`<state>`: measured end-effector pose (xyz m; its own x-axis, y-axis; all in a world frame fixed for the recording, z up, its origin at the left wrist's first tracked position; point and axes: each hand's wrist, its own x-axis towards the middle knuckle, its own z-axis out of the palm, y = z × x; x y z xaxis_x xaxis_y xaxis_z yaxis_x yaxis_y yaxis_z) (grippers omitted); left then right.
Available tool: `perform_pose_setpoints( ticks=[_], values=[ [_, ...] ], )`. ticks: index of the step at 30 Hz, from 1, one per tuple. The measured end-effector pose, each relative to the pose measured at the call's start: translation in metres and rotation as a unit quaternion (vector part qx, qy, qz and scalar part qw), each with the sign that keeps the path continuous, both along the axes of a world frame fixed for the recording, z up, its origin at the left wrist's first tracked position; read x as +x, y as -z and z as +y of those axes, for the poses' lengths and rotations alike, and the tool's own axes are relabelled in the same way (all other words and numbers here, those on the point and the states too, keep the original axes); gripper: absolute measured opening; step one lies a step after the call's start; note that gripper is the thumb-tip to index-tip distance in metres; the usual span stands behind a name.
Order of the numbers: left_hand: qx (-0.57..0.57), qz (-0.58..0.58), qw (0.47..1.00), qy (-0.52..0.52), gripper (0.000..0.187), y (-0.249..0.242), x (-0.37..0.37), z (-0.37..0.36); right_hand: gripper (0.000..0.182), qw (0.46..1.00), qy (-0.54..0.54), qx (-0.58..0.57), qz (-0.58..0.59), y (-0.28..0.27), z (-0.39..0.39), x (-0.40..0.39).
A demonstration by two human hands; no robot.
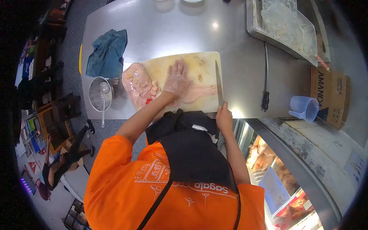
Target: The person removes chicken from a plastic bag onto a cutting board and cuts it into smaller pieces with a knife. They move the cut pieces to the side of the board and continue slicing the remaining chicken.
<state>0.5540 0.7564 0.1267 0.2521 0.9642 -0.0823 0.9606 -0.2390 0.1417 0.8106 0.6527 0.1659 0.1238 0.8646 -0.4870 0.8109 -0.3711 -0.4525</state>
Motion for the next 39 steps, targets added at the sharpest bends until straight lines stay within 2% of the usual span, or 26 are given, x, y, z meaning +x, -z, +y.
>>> perform_pose_setpoints(
  ticks=[1,3,4,5,6,9,13,15,16,18,19,21,22,23,25,27,29,31,33,36,38,39],
  values=[
    [0.001,0.002,1.0,-0.001,0.069,0.003,0.01,-0.008,0.03,1.0,0.006,0.005,0.006,0.0,-0.002,0.0],
    [0.02,0.143,0.961,0.235,0.067,0.015,0.03,-0.027,0.031,1.0,0.01,0.013,0.013,0.002,0.003,-0.001],
    [0.018,0.144,0.961,0.236,0.067,0.008,0.029,-0.037,0.031,1.0,0.01,0.01,0.014,0.003,0.001,0.001],
    [-0.073,0.03,0.958,0.277,0.069,0.0,0.027,-0.045,0.03,1.0,0.009,0.006,0.014,0.003,-0.001,0.002],
    [-0.159,-0.085,0.933,0.311,0.071,-0.007,0.024,-0.047,0.03,1.0,0.01,0.007,0.015,0.003,-0.001,0.002],
    [-0.194,-0.112,0.915,0.336,0.074,-0.011,-0.01,-0.047,0.03,0.999,-0.003,0.029,0.027,0.005,-0.004,0.005],
    [-0.218,-0.061,0.922,0.315,0.071,-0.031,-0.04,-0.046,0.027,0.997,-0.016,0.073,0.028,0.01,-0.002,0.006],
    [-0.183,0.04,0.972,0.144,0.071,-0.049,-0.033,-0.036,0.027,0.996,-0.013,0.078,0.039,0.008,-0.002,0.004],
    [-0.181,0.039,0.972,0.144,0.071,-0.039,-0.024,-0.034,0.026,0.997,-0.018,0.072,0.022,0.007,-0.002,0.002],
    [0.043,-0.023,0.988,0.145,0.062,-0.009,0.002,-0.036,0.025,0.998,-0.028,0.062,0.005,0.0,-0.002,-0.004],
    [0.042,-0.024,0.989,0.143,0.062,-0.008,0.014,-0.039,0.024,0.997,-0.042,0.056,0.021,-0.005,0.0,-0.013],
    [-0.057,-0.108,0.981,0.152,0.047,-0.009,0.033,-0.048,0.023,0.997,-0.056,0.049,0.037,-0.003,0.001,-0.025],
    [-0.06,-0.153,0.976,0.143,0.03,-0.012,0.033,-0.051,0.023,0.995,-0.087,0.042,0.029,0.002,0.0,-0.03],
    [-0.06,-0.154,0.976,0.143,0.03,-0.004,0.03,-0.053,0.023,0.992,-0.117,0.036,0.023,0.007,0.002,-0.031],
    [0.081,-0.169,0.958,0.216,0.026,0.01,0.021,-0.056,0.024,0.994,-0.103,0.033,0.015,0.011,0.006,-0.026],
    [0.035,-0.164,0.961,0.22,0.025,0.011,0.012,-0.065,0.025,0.999,-0.007,0.039,0.012,0.011,0.006,-0.02],
    [-0.013,-0.156,0.962,0.226,0.023,0.012,0.008,-0.07,0.026,1.0,-0.007,0.02,0.017,-0.002,0.004,-0.021],
    [-0.107,-0.148,0.962,0.205,0.022,0.018,0.01,-0.07,0.027,1.0,-0.005,0.004,0.02,-0.008,-0.01,-0.02],
    [-0.096,-0.144,0.959,0.223,0.022,0.018,0.009,-0.069,0.031,0.998,-0.062,-0.029,-0.004,-0.008,-0.034,-0.015],
    [-0.095,-0.145,0.956,0.239,0.02,0.02,0.006,-0.066,0.033,0.997,-0.063,-0.047,-0.008,0.002,-0.028,-0.025],
    [-0.112,-0.151,0.952,0.241,0.02,0.02,0.005,-0.065,0.034,0.995,-0.057,-0.076,-0.035,0.001,0.025,-0.052],
    [-0.101,-0.155,0.951,0.248,0.019,0.014,0.004,-0.062,0.036,0.997,-0.064,-0.035,-0.029,0.011,0.052,-0.061]
  ],
)
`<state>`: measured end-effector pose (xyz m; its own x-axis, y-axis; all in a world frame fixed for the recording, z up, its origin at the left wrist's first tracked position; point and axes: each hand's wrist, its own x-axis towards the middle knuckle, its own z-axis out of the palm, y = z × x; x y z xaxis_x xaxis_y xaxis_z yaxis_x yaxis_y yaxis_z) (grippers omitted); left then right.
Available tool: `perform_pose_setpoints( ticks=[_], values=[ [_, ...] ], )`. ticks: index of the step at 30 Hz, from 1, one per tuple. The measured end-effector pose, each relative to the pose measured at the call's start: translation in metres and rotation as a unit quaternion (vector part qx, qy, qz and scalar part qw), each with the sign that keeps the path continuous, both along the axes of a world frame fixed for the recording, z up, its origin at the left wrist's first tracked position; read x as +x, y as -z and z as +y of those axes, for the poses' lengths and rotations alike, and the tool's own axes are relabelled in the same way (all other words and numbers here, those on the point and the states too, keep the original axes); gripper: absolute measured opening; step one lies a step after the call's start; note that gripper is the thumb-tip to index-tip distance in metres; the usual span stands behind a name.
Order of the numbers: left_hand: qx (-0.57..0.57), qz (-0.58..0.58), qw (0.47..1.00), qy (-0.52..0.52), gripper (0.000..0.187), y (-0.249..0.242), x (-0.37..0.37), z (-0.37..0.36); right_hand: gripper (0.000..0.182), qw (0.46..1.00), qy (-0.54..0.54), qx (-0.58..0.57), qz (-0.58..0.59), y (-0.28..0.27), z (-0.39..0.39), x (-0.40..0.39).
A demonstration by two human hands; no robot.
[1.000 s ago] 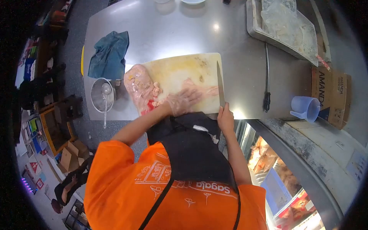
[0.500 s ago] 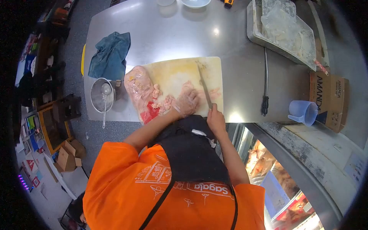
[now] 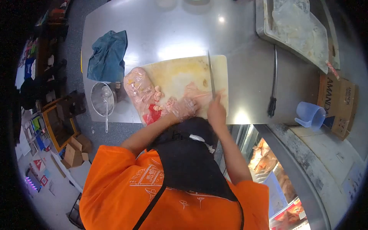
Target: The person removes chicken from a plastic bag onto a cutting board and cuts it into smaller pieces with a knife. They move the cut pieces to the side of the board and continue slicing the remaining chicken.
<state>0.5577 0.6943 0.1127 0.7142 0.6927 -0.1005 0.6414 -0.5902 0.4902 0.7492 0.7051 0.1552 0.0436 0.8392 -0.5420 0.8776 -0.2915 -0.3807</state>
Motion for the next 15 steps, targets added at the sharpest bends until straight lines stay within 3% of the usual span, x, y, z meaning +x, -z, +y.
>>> perform_pose_setpoints(
  ticks=[4,7,12,15],
  values=[
    [-0.041,0.011,0.999,0.006,0.02,-0.006,-0.001,0.001,0.037,0.999,-0.003,0.046,-0.015,0.001,0.04,-0.017],
    [-0.077,0.012,0.997,-0.006,0.021,-0.007,0.0,0.003,0.036,0.999,-0.011,0.036,-0.002,-0.009,0.012,-0.007],
    [-0.023,-0.016,0.997,-0.072,0.021,0.0,-0.004,-0.006,0.028,0.997,-0.009,-0.046,0.056,-0.019,-0.079,0.013],
    [0.008,-0.023,0.998,-0.059,0.02,-0.001,-0.004,-0.015,0.034,0.999,-0.026,-0.008,0.048,-0.001,-0.045,-0.008]
  ],
)
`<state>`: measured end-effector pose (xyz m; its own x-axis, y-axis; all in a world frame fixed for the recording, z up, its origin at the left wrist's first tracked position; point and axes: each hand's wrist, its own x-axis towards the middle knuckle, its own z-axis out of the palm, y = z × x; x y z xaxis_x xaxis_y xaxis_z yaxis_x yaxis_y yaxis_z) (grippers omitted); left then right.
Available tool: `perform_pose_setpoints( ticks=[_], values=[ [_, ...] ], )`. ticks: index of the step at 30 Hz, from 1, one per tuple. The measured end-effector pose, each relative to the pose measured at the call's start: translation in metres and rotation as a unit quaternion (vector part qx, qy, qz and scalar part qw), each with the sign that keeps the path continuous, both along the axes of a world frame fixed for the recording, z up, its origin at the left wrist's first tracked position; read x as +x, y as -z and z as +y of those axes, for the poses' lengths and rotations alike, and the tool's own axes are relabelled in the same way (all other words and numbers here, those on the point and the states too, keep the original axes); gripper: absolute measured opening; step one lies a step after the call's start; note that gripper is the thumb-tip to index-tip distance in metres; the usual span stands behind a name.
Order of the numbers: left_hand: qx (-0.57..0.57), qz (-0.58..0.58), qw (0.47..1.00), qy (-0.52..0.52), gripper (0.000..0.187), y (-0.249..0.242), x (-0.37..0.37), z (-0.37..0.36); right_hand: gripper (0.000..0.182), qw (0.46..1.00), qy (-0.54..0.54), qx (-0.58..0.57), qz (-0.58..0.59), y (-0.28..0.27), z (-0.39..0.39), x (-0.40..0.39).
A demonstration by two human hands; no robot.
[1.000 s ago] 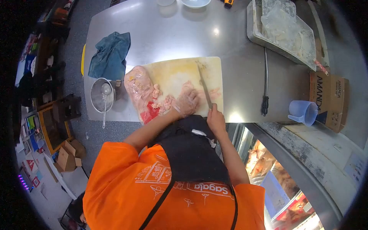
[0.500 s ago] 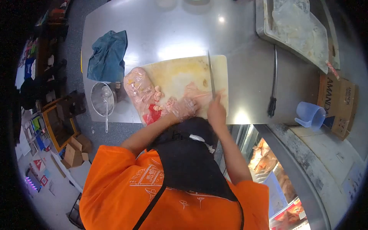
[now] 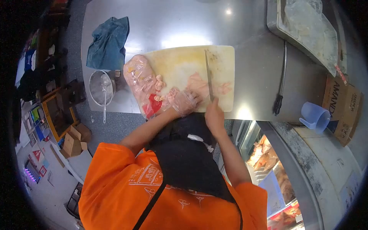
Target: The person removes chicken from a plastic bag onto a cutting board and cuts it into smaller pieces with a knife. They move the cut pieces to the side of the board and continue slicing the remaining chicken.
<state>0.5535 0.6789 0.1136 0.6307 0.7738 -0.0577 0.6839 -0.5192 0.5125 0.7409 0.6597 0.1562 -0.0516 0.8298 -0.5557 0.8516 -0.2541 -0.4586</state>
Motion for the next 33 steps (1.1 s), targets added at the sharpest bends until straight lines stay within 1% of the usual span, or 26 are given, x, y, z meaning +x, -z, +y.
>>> perform_pose_setpoints(
  ticks=[2,4,5,6,7,8,11,12,14,15,17,18,20,21,22,23,24,25,26,27,28,29,30,31,32,33],
  values=[
    [0.017,-0.004,1.0,-0.001,0.02,0.002,0.0,0.003,0.037,0.998,0.016,0.054,0.028,0.015,0.051,-0.021],
    [-0.032,0.022,0.999,0.003,0.019,0.004,0.003,-0.002,0.038,0.998,0.01,0.06,0.014,0.022,0.054,-0.024],
    [-0.029,0.021,0.999,0.002,0.019,0.006,0.003,-0.006,0.039,0.996,-0.004,0.086,0.006,0.022,0.06,-0.027],
    [0.004,-0.008,1.0,-0.016,0.018,0.011,0.002,-0.004,0.039,0.995,-0.008,0.098,0.005,0.014,0.051,-0.025],
    [0.034,-0.036,0.998,-0.034,0.017,0.013,0.001,-0.002,0.04,0.999,0.002,0.05,-0.01,0.0,0.02,-0.019],
    [0.015,-0.032,0.999,-0.037,0.017,0.005,0.002,0.0,0.042,1.0,0.012,-0.005,-0.026,-0.007,-0.003,-0.015],
    [0.013,-0.029,0.999,-0.043,0.019,0.004,0.003,-0.004,0.043,1.0,0.012,-0.008,-0.024,-0.008,-0.013,-0.012],
    [0.012,-0.028,0.999,-0.042,0.019,0.003,0.002,-0.01,0.044,1.0,0.009,-0.009,-0.007,0.001,0.0,-0.013],
    [0.033,-0.007,0.998,-0.061,0.019,0.0,0.001,-0.006,0.034,0.997,-0.002,0.077,0.027,0.007,0.048,-0.028],
    [0.03,-0.007,0.998,-0.061,0.019,-0.005,0.004,-0.012,0.034,0.997,-0.002,0.074,0.026,0.003,0.062,-0.034],
    [-0.016,0.032,0.996,-0.086,0.021,-0.014,0.008,-0.012,0.036,0.994,-0.008,0.109,0.018,-0.006,0.085,-0.044],
    [-0.009,0.032,0.996,-0.085,0.021,-0.013,0.008,-0.012,0.036,0.993,-0.007,0.116,0.017,-0.007,0.079,-0.041],
    [0.07,-0.021,0.994,-0.084,0.025,-0.006,0.006,-0.013,0.036,0.999,0.022,0.044,-0.008,-0.002,0.045,-0.031],
    [0.07,-0.023,0.994,-0.087,0.025,-0.007,0.008,-0.014,0.034,0.999,-0.001,0.038,-0.02,-0.003,0.019,-0.021],
    [0.021,-0.019,0.99,-0.14,0.027,-0.006,0.008,-0.009,0.033,0.999,-0.022,0.035,-0.031,-0.005,-0.001,-0.01],
    [-0.029,-0.017,0.981,-0.192,0.029,-0.005,0.007,-0.002,0.031,0.999,-0.017,0.025,-0.018,-0.01,-0.013,-0.001],
    [-0.027,-0.019,0.981,-0.191,0.029,-0.002,0.004,0.012,0.029,1.0,-0.011,0.013,-0.005,-0.015,-0.024,0.008],
    [0.076,0.045,0.979,-0.185,0.031,0.002,-0.004,0.031,0.029,1.0,-0.012,0.017,-0.006,-0.014,-0.03,0.017],
    [0.179,0.109,0.962,-0.176,0.033,-0.008,-0.008,0.046,0.028,0.999,-0.019,0.026,-0.001,-0.013,-0.034,0.025],
    [0.183,0.108,0.961,-0.177,0.033,-0.02,-0.001,0.054,0.027,0.999,-0.026,0.035,0.003,-0.012,-0.037,0.032],
    [0.036,0.189,0.976,-0.098,0.032,-0.057,0.011,0.07,0.027,0.999,-0.027,0.04,0.003,-0.013,-0.038,0.036],
    [-0.113,0.264,0.958,-0.015,0.03,-0.078,0.019,0.079,0.026,0.999,0.001,0.045,-0.013,-0.014,-0.038,0.04],
    [-0.107,0.265,0.958,-0.018,0.03,-0.064,0.02,0.074,0.026,0.998,0.029,0.05,-0.027,-0.015,-0.035,0.042],
    [-0.056,0.213,0.975,-0.035,0.026,-0.035,0.021,0.065,0.026,0.998,0.029,0.055,-0.025,-0.017,-0.031,0.045],
    [-0.006,0.16,0.986,-0.05,0.022,-0.02,0.021,0.059,0.026,0.997,0.038,0.052,-0.03,-0.018,-0.028,0.049],
    [-0.004,0.163,0.985,-0.049,0.022,-0.028,0.016,0.059,0.026,0.997,0.047,0.048,-0.034,-0.019,-0.026,0.053]
  ],
)
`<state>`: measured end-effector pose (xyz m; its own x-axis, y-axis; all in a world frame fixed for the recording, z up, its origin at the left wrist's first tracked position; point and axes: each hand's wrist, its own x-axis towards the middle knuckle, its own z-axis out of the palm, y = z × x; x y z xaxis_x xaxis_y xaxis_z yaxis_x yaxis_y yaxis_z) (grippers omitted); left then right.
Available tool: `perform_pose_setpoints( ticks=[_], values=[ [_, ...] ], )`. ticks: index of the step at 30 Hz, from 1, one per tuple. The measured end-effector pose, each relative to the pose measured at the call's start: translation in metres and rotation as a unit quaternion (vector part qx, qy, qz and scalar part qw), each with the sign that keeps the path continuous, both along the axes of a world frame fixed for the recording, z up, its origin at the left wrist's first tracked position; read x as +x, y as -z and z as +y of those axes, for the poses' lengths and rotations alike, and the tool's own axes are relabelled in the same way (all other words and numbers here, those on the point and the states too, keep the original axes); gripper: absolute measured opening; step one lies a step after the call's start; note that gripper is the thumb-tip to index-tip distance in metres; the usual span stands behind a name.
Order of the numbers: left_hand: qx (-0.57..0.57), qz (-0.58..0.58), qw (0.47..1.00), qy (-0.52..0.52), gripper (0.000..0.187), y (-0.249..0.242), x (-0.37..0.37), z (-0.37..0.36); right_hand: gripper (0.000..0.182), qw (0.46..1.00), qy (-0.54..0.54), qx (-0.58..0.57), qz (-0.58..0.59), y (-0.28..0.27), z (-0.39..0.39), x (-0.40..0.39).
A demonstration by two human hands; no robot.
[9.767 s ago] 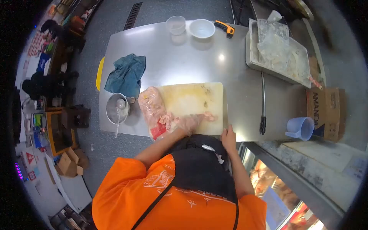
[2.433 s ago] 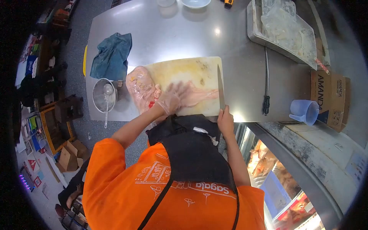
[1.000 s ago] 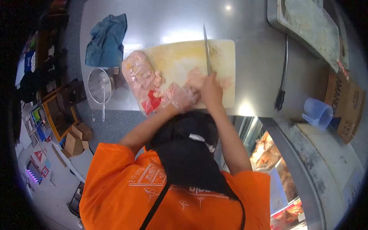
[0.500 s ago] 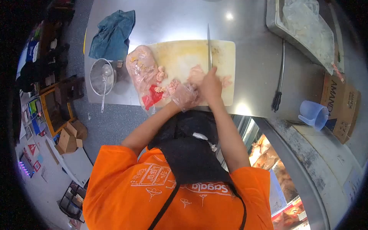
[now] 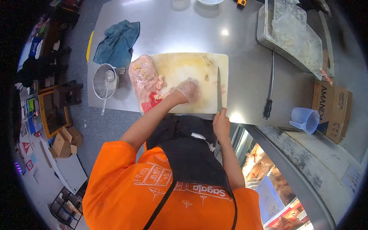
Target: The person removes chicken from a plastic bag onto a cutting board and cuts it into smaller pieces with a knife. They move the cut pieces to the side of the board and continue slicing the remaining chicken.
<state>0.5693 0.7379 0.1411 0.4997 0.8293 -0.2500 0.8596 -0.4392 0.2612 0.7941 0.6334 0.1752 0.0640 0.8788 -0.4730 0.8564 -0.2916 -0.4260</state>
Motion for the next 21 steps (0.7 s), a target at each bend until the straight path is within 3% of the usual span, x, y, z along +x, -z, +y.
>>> perform_pose_setpoints(
  ticks=[2,3,4,5,6,8,9,11,12,14,15,16,17,21],
  values=[
    [-0.161,-0.168,0.972,-0.013,0.023,-0.025,-0.014,0.005,0.026,1.0,-0.002,0.012,0.014,0.0,0.001,0.004],
    [-0.158,-0.168,0.973,-0.008,0.023,-0.033,-0.016,0.006,0.026,1.0,0.008,0.016,0.023,-0.001,0.001,0.005],
    [-0.28,-0.308,0.896,-0.155,0.03,-0.039,-0.016,0.005,0.026,0.999,0.016,0.017,0.031,-0.003,-0.001,0.009],
    [-0.385,-0.43,0.761,-0.295,0.036,-0.051,-0.014,0.002,0.026,0.999,0.016,0.017,0.029,-0.005,-0.003,0.011],
    [-0.384,-0.433,0.76,-0.296,0.036,-0.063,-0.009,0.001,0.026,0.999,0.029,0.023,0.033,-0.007,-0.003,0.014],
    [-0.398,-0.541,0.64,-0.374,0.034,-0.099,-0.001,0.006,0.025,0.998,0.037,0.036,0.039,-0.013,0.002,0.014],
    [-0.393,-0.544,0.64,-0.374,0.034,-0.099,0.005,0.004,0.026,0.995,0.05,0.063,0.066,-0.02,0.003,0.014],
    [-0.371,-0.611,0.514,-0.474,0.027,-0.089,0.016,0.0,0.026,0.99,0.06,0.09,0.092,-0.037,0.011,0.007],
    [-0.371,-0.612,0.514,-0.474,0.027,-0.077,0.017,-0.003,0.026,0.991,0.058,0.076,0.096,-0.048,0.017,-0.001],
    [-0.265,-0.562,0.632,-0.463,0.027,-0.036,0.017,-0.013,0.026,0.992,0.056,0.062,0.099,-0.046,0.025,-0.013],
    [-0.264,-0.562,0.631,-0.464,0.027,-0.011,0.016,-0.024,0.025,0.996,-0.015,0.046,0.075,-0.034,0.026,-0.018],
    [-0.208,-0.506,0.683,-0.485,0.028,0.015,0.013,-0.038,0.024,0.994,-0.087,0.029,0.051,-0.022,0.027,-0.022],
    [-0.149,-0.445,0.727,-0.501,0.029,0.017,0.008,-0.045,0.023,0.993,-0.11,-0.012,0.046,-0.014,0.028,-0.025],
    [-0.15,-0.322,0.771,-0.529,0.032,-0.016,-0.011,-0.058,0.026,0.992,-0.068,0.063,0.086,0.032,0.015,0.002]
  ],
)
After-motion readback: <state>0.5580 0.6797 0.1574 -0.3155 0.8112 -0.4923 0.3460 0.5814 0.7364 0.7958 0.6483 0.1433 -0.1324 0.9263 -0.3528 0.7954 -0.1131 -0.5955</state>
